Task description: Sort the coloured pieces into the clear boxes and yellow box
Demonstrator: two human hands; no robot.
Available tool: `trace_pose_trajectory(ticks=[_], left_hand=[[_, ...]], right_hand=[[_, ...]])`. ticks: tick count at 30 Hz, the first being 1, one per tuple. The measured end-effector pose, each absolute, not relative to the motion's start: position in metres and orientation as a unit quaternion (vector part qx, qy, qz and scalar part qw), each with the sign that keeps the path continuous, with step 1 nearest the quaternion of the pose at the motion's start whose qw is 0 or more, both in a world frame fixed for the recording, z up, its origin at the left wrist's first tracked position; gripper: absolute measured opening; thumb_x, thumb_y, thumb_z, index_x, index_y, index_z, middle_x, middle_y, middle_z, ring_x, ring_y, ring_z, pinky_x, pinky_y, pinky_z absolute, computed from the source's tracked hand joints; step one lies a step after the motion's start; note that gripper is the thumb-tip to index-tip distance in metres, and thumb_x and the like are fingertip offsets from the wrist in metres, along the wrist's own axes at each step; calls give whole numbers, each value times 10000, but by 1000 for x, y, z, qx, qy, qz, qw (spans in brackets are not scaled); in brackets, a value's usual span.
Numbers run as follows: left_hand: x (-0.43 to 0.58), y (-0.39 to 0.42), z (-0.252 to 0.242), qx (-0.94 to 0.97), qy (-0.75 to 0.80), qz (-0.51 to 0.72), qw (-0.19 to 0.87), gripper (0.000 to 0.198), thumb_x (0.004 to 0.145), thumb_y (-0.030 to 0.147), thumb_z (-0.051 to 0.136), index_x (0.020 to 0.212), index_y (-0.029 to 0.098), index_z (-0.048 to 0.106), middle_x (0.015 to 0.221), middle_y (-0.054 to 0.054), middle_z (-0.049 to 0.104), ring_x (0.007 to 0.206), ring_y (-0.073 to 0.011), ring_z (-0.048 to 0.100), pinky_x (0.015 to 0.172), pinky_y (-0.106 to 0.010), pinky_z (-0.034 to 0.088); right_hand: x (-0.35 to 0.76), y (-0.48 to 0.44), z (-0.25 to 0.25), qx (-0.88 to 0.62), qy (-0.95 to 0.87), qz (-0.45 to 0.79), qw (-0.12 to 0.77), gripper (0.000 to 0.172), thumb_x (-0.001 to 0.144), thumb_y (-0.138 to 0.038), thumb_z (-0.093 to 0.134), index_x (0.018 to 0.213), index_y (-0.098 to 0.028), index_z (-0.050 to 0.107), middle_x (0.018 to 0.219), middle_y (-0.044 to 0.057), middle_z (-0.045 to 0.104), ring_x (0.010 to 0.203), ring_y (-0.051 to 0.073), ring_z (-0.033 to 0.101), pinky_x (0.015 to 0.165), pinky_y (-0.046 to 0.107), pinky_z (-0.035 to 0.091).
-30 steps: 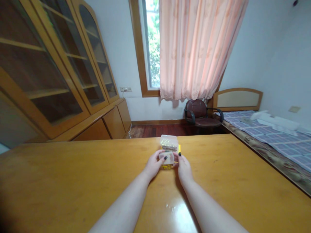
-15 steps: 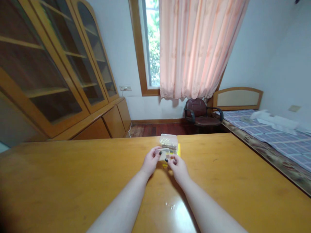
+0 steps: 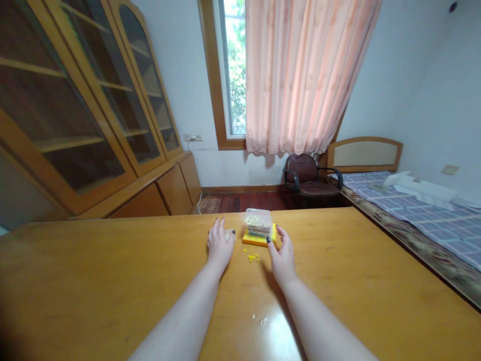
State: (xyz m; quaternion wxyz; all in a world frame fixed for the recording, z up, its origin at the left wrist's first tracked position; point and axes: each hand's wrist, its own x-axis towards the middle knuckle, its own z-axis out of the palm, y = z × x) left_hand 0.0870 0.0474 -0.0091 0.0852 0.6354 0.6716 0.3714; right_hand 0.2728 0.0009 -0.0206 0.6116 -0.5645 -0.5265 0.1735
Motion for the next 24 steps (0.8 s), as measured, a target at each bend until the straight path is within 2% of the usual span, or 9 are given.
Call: trace_pose_trajectory(ticks=[3, 5, 10, 15, 17, 20, 22, 24], left_hand=[[100, 40, -10, 732, 543, 380, 154, 644, 781, 365, 469, 1360, 268, 204, 1464, -45, 96, 1330, -233, 106, 1076, -426, 39], [104, 38, -12, 758, 480, 384, 217, 672, 790, 386, 462, 1374, 273, 148, 1466, -40, 70, 1336, -219, 66, 1074, -430, -13], [101, 42, -15, 720, 422, 427, 348, 717, 799, 399, 463, 1390, 231, 94, 1462, -52, 82, 1337, -212, 32, 1080, -386, -50], [99, 45, -18, 706, 381, 444, 399, 634, 810, 345, 464, 1372, 239, 190, 1439, -54, 201, 1331, -209, 104, 1077, -398, -81], [99, 46, -20, 694, 368, 468, 404, 614, 798, 331, 489, 1354, 233, 247, 1423, -62, 251, 1321, -210, 159, 1090, -397, -12], [100, 47, -21, 644, 351, 532, 423, 543, 777, 322, 516, 1284, 205, 361, 1341, -86, 387, 1256, -212, 317, 1067, -378, 202], [101, 49, -21, 597, 366, 568, 432, 441, 783, 326, 503, 1198, 191, 439, 1212, -90, 504, 1147, -199, 455, 1004, -361, 324], [103, 51, -21, 555, 392, 587, 439, 358, 792, 338, 486, 1119, 192, 479, 1117, -78, 547, 1002, -176, 558, 911, -341, 421]], right_hand=[[274, 6, -26, -557, -583, 161, 569, 633, 770, -420, 500, 1320, -209, 269, 1375, 115, 314, 1267, 248, 281, 1035, 466, 212], [274, 9, -30, -547, -615, 162, 544, 691, 775, -436, 493, 1355, -214, 191, 1416, 116, 236, 1301, 252, 208, 1047, 481, 179], [274, 15, -39, -531, -658, 170, 506, 745, 788, -451, 474, 1380, -220, 85, 1448, 115, 136, 1331, 249, 90, 1050, 504, 131], [274, 16, -41, -519, -665, 182, 505, 693, 800, -435, 465, 1372, -288, 103, 1450, 74, 156, 1333, 247, 77, 1040, 534, 119], [274, 14, -38, -519, -656, 182, 516, 662, 791, -434, 480, 1358, -309, 161, 1438, 65, 201, 1330, 255, 102, 1034, 544, 128], [273, 10, -30, -514, -629, 183, 554, 568, 782, -425, 493, 1301, -279, 312, 1377, 80, 329, 1301, 257, 216, 1032, 514, 180], [273, 7, -25, -512, -600, 181, 587, 478, 783, -411, 490, 1223, -237, 419, 1289, 94, 433, 1242, 250, 330, 1023, 481, 230], [271, 4, -22, -520, -565, 183, 614, 407, 778, -397, 494, 1138, -207, 489, 1192, 102, 506, 1158, 245, 424, 996, 461, 287]])
